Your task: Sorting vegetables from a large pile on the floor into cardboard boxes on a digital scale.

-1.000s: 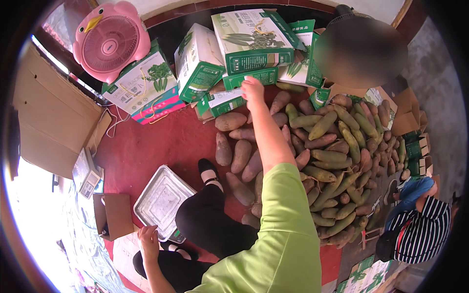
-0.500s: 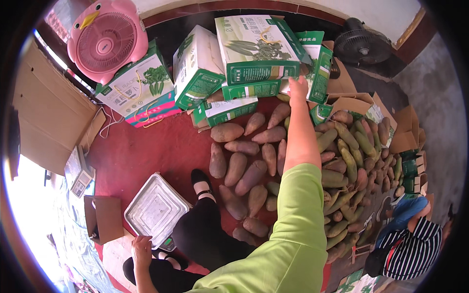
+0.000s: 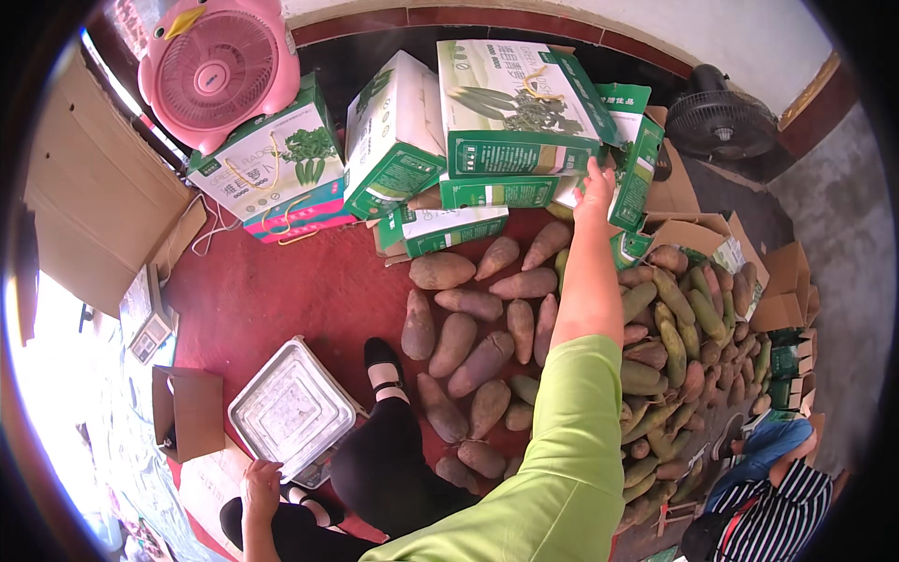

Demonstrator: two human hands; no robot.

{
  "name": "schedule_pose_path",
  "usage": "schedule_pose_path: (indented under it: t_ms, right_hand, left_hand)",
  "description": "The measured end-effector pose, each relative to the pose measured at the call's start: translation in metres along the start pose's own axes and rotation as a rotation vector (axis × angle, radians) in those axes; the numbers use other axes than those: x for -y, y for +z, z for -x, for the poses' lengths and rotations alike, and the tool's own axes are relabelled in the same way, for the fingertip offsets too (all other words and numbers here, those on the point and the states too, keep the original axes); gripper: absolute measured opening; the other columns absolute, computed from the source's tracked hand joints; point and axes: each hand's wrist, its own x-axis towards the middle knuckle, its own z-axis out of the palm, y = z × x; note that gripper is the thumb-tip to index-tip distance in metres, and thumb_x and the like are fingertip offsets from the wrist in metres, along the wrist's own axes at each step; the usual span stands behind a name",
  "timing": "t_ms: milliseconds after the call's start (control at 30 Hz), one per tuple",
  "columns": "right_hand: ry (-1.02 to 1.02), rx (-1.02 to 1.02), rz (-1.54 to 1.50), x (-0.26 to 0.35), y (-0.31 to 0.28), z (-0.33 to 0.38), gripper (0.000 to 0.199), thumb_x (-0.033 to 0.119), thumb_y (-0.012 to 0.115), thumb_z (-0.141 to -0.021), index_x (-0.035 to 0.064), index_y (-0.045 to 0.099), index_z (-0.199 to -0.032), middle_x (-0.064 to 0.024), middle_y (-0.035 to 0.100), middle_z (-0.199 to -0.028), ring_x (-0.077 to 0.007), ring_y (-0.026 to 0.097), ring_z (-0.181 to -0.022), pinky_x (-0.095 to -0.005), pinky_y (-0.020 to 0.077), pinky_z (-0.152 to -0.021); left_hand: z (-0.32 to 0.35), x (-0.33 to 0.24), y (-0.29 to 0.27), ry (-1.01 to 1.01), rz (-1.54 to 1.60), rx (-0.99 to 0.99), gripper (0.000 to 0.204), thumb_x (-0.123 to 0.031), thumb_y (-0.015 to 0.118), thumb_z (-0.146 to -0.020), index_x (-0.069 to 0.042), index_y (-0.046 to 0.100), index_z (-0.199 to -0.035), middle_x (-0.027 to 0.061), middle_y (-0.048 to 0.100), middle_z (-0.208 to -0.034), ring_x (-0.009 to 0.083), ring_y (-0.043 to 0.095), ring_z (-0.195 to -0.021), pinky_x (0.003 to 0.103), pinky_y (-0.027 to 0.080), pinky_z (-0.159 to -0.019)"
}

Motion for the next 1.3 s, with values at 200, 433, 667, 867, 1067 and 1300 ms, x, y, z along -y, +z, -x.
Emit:
schedule_pose_path:
  t_ms: [200, 433, 667, 867, 1067, 1300]
  right_hand:
    - [0.172, -0.079, -0.352, 0.005, 0.004, -0.006, 0.035, 0.040, 0.077, -0.076, 0.0136, 0.058, -0.088, 0.0028, 0.057, -0.089, -0.0097, 0.051, -0.092, -0.0285, 0.0396, -0.068]
    - [0.208, -0.002, -0.415, 0.034, 0.008, 0.030, 0.028, 0.022, 0.081, -0.075, 0.0140, 0.053, -0.078, 0.0050, 0.046, -0.060, -0.0084, 0.042, -0.045, -0.0208, 0.0298, -0.038]
    - [-0.245, 0.135, -0.153, 0.107, 0.031, 0.109, 0.019, 0.017, 0.073, -0.082, 0.0117, 0.060, -0.095, 0.0033, 0.058, -0.076, -0.0062, 0.048, -0.056, -0.0214, 0.0390, -0.047]
    - [-0.346, 0.176, -0.044, 0.165, 0.023, 0.184, 0.019, 0.019, 0.070, -0.085, 0.0087, 0.059, -0.097, -0.0024, 0.062, -0.080, -0.0117, 0.055, -0.053, -0.0254, 0.0456, -0.047]
    - [-0.502, 0.263, 0.087, 0.208, -0.023, 0.241, 0.019, 0.019, 0.064, -0.090, 0.0062, 0.060, -0.103, -0.0054, 0.066, -0.086, -0.0124, 0.059, -0.049, -0.0236, 0.0449, -0.042]
    - [-0.639, 0.274, 0.483, 0.242, -0.049, 0.283, 0.023, 0.019, 0.061, -0.091, 0.0054, 0.062, -0.110, -0.0007, 0.064, -0.081, -0.0046, 0.044, -0.046, -0.0188, 0.0350, -0.041]
  left_hand:
    - [-0.002, -0.002, 0.000, 0.014, 0.022, 0.011, 0.019, -0.002, 0.064, -0.072, -0.006, 0.070, -0.090, 0.0112, 0.064, -0.086, 0.0310, 0.060, -0.088, 0.040, 0.048, -0.078]
    - [0.005, -0.003, -0.002, 0.026, 0.043, -0.024, 0.020, -0.001, 0.064, -0.072, -0.005, 0.070, -0.090, 0.0123, 0.063, -0.086, 0.0319, 0.061, -0.086, 0.040, 0.049, -0.076]
    - [0.015, -0.006, -0.006, 0.074, 0.056, -0.050, 0.019, -0.001, 0.063, -0.074, -0.005, 0.070, -0.091, 0.0128, 0.063, -0.086, 0.0324, 0.061, -0.085, 0.040, 0.049, -0.076]
    - [0.026, -0.004, -0.011, 0.091, 0.073, -0.076, 0.019, -0.001, 0.063, -0.074, -0.005, 0.070, -0.092, 0.0130, 0.063, -0.086, 0.0327, 0.061, -0.086, 0.040, 0.049, -0.076]
    - [0.039, -0.001, -0.013, 0.128, 0.108, -0.140, 0.019, -0.002, 0.063, -0.075, -0.005, 0.070, -0.092, 0.0139, 0.062, -0.085, 0.0336, 0.061, -0.083, 0.041, 0.049, -0.074]
    - [0.052, 0.002, -0.019, 0.185, 0.118, -0.210, 0.018, -0.002, 0.062, -0.075, -0.005, 0.069, -0.091, 0.0145, 0.062, -0.084, 0.0342, 0.061, -0.081, 0.041, 0.049, -0.072]
